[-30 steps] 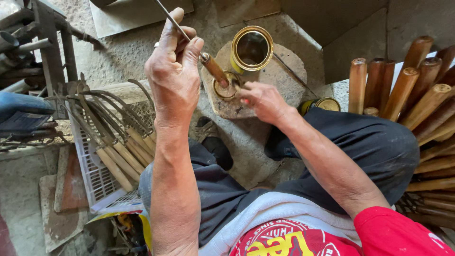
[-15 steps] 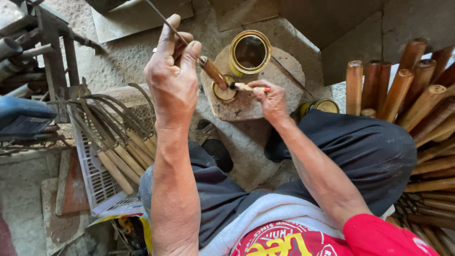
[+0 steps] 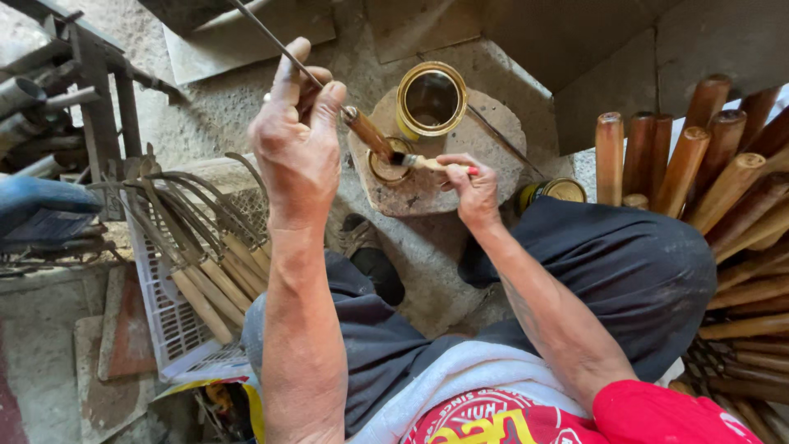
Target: The person applies a dark finish to the wooden handle of a sickle using a small brush. They repeatedly dip the brush into a can of finish and coat the handle, rotating the tool to cover all sides.
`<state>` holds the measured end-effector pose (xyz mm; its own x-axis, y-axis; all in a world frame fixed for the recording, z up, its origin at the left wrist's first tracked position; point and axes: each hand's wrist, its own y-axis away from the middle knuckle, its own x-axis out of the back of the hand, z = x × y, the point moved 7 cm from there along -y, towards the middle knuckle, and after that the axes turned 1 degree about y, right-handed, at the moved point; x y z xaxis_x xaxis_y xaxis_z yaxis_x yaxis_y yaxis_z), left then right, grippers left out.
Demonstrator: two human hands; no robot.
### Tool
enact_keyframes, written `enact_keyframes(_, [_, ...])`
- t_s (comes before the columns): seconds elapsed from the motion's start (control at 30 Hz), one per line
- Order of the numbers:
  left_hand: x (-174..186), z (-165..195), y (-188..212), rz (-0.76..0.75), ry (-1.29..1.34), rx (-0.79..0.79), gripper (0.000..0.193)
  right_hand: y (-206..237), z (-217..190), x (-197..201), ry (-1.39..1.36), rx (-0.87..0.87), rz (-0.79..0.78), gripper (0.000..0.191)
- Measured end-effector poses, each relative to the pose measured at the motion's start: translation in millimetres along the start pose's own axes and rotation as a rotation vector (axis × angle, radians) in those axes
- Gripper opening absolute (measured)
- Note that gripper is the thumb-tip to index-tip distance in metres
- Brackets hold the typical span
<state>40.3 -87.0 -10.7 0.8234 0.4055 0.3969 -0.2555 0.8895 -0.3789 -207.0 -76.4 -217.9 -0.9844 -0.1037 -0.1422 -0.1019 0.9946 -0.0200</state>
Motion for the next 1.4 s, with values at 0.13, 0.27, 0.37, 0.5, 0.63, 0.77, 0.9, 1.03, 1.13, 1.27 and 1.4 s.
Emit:
enact_keyframes(0.13, [0,3,0,0.000,0.050,0.038,0.046,0,-18,-15,-0.085,0.064,-0.057,0.023])
enact_keyframes(0.27, [0,5,-1,-0.003,0.092,0.034,0.045,0,-65,-20,-0.140,0.129,-0.068,0.024])
enact_keyframes(0.37, [0,5,-1,-0.001,0.104,0.055,0.046,3,-104,-26,-0.108,0.199,-0.080,0.025])
enact_keyframes(0.5, [1,6,-1,-0.011,0.089,0.053,0.046,6,-139,-28,-0.145,0.255,-0.089,0.026])
enact_keyframes(0.63, [4,6,0,-0.032,0.056,0.038,0.046,6,-138,-16,-0.299,0.259,-0.055,0.027])
enact_keyframes(0.77, [11,4,0,-0.031,0.017,0.021,0.045,-5,-88,-12,-0.475,0.130,-0.059,0.023])
enact_keyframes(0.9, [16,0,-2,-0.042,-0.032,0.075,0.033,-7,-37,-12,-0.376,0.053,-0.034,0.025])
enact_keyframes(1.03, [21,0,-1,-0.021,-0.015,0.109,0.036,4,-31,-2,-0.283,0.032,0.026,0.026])
enact_keyframes(1.13, [21,0,-2,-0.019,0.074,0.106,0.038,0,-59,1,-0.364,0.127,0.023,0.028])
enact_keyframes(1.27, [23,-1,0,-0.049,0.060,0.129,0.038,-8,-89,-19,-0.532,0.149,-0.036,0.026])
enact_keyframes(1.4, [27,7,5,-0.058,0.009,0.076,0.032,-9,-101,-26,-0.364,0.113,-0.013,0.026])
